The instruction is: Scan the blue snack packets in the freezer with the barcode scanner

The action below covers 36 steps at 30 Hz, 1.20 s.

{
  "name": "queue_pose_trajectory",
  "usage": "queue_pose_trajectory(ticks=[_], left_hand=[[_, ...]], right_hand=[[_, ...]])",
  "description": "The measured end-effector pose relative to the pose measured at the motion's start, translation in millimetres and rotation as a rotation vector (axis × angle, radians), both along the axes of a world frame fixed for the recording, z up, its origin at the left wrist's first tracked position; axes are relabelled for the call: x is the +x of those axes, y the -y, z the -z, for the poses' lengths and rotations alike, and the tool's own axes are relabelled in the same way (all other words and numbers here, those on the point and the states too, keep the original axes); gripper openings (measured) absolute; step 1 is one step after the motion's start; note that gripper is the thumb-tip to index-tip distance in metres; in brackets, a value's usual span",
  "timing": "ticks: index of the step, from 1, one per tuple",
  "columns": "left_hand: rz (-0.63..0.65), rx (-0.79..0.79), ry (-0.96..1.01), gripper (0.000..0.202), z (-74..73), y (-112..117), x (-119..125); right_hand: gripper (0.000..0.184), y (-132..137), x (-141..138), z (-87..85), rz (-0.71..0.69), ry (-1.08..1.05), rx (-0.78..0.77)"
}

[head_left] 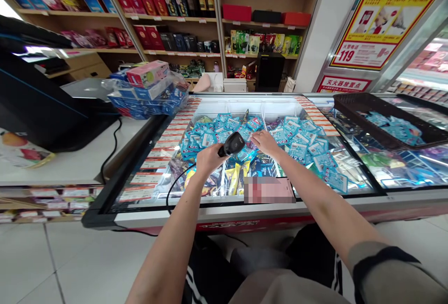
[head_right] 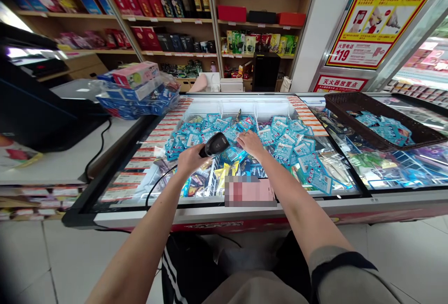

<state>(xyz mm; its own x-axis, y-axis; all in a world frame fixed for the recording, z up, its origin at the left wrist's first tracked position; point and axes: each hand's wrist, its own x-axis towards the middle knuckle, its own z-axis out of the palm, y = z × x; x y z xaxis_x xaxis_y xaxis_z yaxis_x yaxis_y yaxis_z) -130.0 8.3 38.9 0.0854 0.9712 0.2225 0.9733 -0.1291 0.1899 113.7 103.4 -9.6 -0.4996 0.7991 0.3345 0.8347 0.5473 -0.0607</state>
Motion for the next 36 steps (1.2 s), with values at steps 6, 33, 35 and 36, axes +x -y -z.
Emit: queue_pose_trajectory(ticks=[6,33,35,36], left_hand=[[0.023,0.018,-0.004,0.034,-0.6,0,1],[0.070,0.045,-0.052,0.036,8.4,-3,2],[0.072,0.052,-0.054,0.036,9.3,-3,3],[0.072,0.051,-0.054,0.036,9.3,-4,3]], right_hand=[[0.050,8,3,3.0,0.223,-0.101,0.071],[0.033,-13,2,-26.9,0.155,0.033,-0.219],[0.035,-8,9,-31.3,0.218,0.033,-0.233],[0.038,-5,14,-33.3,0.250,0.030,-0.242]])
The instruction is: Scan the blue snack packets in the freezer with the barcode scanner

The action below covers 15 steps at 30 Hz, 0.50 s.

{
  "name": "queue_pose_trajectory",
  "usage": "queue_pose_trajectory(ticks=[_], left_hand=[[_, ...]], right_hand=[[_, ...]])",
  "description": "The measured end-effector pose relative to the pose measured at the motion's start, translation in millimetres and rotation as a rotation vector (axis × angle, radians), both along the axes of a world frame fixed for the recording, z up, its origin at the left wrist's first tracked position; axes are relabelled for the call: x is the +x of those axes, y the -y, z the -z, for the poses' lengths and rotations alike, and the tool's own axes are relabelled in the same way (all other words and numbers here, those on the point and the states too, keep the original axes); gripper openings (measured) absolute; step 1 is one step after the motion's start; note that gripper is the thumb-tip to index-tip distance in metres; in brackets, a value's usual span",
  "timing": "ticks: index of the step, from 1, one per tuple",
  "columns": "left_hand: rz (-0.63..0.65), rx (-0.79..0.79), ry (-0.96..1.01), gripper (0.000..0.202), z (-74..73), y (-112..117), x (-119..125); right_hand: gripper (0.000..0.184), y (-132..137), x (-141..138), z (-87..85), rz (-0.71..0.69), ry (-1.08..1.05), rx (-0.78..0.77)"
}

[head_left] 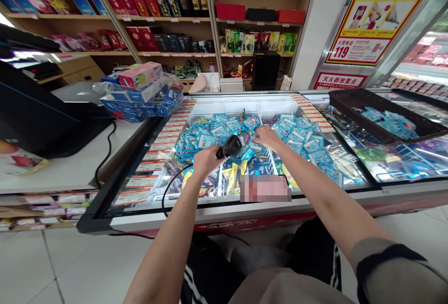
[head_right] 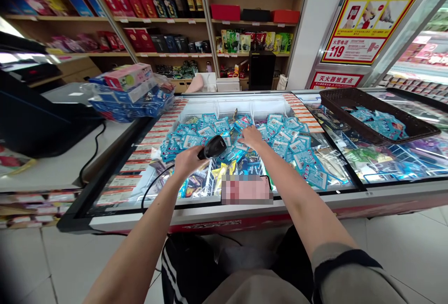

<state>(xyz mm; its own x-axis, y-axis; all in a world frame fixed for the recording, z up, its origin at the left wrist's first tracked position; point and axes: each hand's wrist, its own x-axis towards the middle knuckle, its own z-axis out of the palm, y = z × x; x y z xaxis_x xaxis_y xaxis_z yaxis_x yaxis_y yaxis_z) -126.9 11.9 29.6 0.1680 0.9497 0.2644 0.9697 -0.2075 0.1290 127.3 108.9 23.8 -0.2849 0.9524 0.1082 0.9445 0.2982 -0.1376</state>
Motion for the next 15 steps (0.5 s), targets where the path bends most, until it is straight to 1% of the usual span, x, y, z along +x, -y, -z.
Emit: queue_pose_trajectory(ticks=[4,6,8,10,13,15], left_hand=[[-0.008,-0.017,-0.003,0.036,-2.5,1,3],[-0.017,-0.030,-0.001,0.036,-5.0,3,6],[-0.026,-0.046,0.013,0.037,-7.7,6,11],[-0.028,-0.061,0.033,0.040,-10.1,8,18],[-0.012,-0.071,0.046,0.040,-12.7,10,28],[-0.006,-0.079,0.043,0.040,-14.0,10,34]], right_hand=[[0.060,6,16,-4.3,0.146,-0.040,-0.031],[0.064,7,22,-3.1,0.221,-0.073,-0.066],[0.062,9,29,0.7,0.265,-0.126,-0.096],[0.058,12,36,7.0,0.286,-0.219,-0.080],[0.047,21,50,19.0,0.284,-0.450,0.025],[0.043,29,60,27.3,0.244,-0.631,0.043]])
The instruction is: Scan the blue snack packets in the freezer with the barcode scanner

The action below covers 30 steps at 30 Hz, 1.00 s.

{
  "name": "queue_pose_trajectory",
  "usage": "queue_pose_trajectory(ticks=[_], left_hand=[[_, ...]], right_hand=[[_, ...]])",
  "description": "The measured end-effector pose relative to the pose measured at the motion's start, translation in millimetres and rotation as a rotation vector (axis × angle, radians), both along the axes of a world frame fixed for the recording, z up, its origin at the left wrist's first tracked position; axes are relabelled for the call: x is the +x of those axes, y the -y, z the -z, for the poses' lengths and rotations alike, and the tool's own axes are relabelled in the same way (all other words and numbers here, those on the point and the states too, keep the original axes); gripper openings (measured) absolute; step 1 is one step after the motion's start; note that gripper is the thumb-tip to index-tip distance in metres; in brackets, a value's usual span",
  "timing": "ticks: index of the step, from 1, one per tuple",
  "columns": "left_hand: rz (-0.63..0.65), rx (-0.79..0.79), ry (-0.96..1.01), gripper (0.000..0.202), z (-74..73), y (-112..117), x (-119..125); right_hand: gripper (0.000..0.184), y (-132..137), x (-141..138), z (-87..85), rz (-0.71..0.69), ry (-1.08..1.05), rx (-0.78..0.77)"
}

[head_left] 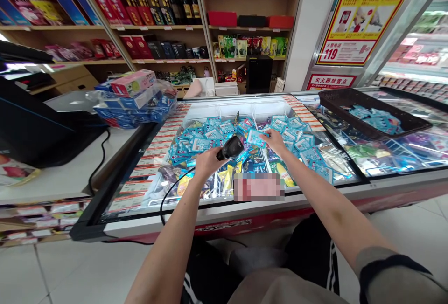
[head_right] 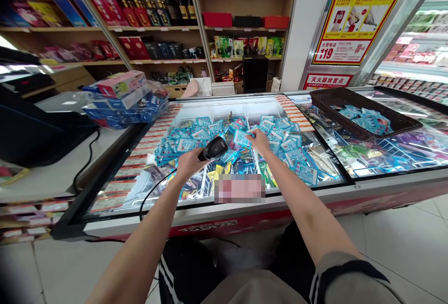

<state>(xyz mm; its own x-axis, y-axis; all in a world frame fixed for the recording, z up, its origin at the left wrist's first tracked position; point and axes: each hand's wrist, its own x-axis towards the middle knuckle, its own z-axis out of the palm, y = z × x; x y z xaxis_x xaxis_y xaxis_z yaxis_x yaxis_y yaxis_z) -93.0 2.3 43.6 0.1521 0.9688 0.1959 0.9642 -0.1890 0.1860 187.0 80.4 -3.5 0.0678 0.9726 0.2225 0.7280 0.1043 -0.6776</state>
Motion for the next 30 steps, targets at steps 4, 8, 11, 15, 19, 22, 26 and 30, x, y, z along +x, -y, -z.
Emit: queue_pose_trajectory(ticks=[4,8,11,15,19,22,26,30], left_hand=[[-0.029,-0.016,0.020,0.044,-1.8,-3,8],[-0.028,-0.031,0.067,0.048,-1.2,-5,14],[-0.004,-0.033,0.072,0.048,0.2,-6,18],[0.001,-0.034,0.047,0.048,0.1,-6,22],[-0.003,-0.046,0.037,0.052,-0.6,-6,24],[-0.001,-0.035,0.019,0.052,-0.2,-7,25],[0.000,-0.050,-0.004,0.050,-0.2,-6,27],[0.011,-0.052,-0.011,0.045,-0.6,-5,29]], right_hand=[[0.042,13,11,13.5,-0.059,-0.192,0.005],[0.039,17,11,20.7,-0.061,-0.173,0.053],[0.039,19,8,22.6,-0.044,-0.131,0.076],[0.040,21,8,22.6,-0.019,-0.115,0.097],[0.041,23,9,22.2,0.000,-0.156,0.092],[0.041,23,8,21.9,0.007,-0.151,0.096],[0.041,23,8,21.5,0.010,-0.167,0.073],[0.040,23,9,22.1,0.005,-0.151,0.083]])
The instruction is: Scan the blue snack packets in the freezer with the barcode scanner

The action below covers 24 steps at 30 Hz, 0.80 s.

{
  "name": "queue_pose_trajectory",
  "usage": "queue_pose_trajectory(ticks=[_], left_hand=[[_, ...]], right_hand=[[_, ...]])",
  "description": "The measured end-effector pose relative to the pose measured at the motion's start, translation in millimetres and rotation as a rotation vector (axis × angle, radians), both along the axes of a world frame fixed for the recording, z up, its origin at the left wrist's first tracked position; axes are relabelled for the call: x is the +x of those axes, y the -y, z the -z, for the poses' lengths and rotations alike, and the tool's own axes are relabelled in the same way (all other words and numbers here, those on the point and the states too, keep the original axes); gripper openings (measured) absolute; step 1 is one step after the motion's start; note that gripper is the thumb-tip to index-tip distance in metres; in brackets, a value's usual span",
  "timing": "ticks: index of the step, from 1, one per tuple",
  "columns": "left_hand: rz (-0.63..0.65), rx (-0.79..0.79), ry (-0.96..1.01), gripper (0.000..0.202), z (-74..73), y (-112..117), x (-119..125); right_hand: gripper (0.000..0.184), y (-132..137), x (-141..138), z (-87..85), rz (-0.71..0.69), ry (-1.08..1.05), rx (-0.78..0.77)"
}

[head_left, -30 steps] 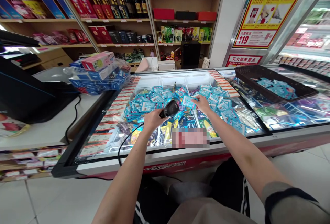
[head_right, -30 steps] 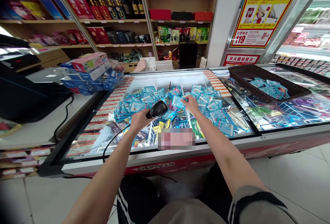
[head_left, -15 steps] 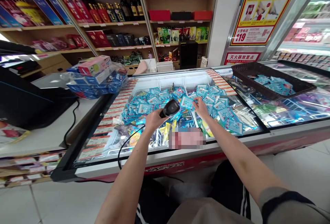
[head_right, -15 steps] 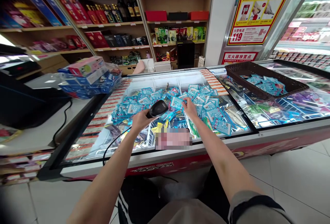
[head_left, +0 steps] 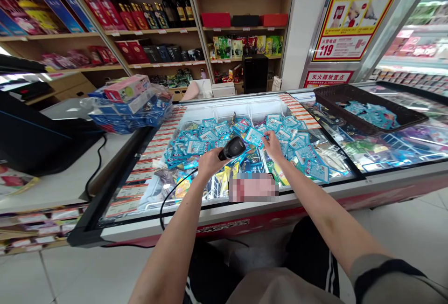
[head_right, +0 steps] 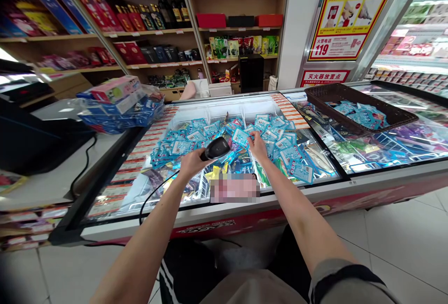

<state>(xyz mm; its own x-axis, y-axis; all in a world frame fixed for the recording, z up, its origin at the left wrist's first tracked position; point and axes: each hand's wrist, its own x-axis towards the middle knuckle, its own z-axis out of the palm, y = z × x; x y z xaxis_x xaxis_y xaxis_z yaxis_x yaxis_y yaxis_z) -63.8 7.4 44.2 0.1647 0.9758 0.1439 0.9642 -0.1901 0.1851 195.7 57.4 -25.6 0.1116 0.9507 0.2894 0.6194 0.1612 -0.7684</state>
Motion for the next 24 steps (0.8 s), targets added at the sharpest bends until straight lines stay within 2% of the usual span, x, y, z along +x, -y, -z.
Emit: queue_pose_trajectory(ticks=[5,12,24], left_hand=[[0.018,0.015,-0.008,0.044,0.8,0,0],[0.015,-0.010,-0.019,0.044,-0.6,0,1],[0.006,0.013,0.036,0.047,2.1,0,-7]], right_hand=[[0.039,-3,2,3.6,0.000,0.050,0.064],[0.037,-6,1,6.8,0.015,0.015,0.066],[0.041,5,0,-5.1,0.001,0.119,0.095]])
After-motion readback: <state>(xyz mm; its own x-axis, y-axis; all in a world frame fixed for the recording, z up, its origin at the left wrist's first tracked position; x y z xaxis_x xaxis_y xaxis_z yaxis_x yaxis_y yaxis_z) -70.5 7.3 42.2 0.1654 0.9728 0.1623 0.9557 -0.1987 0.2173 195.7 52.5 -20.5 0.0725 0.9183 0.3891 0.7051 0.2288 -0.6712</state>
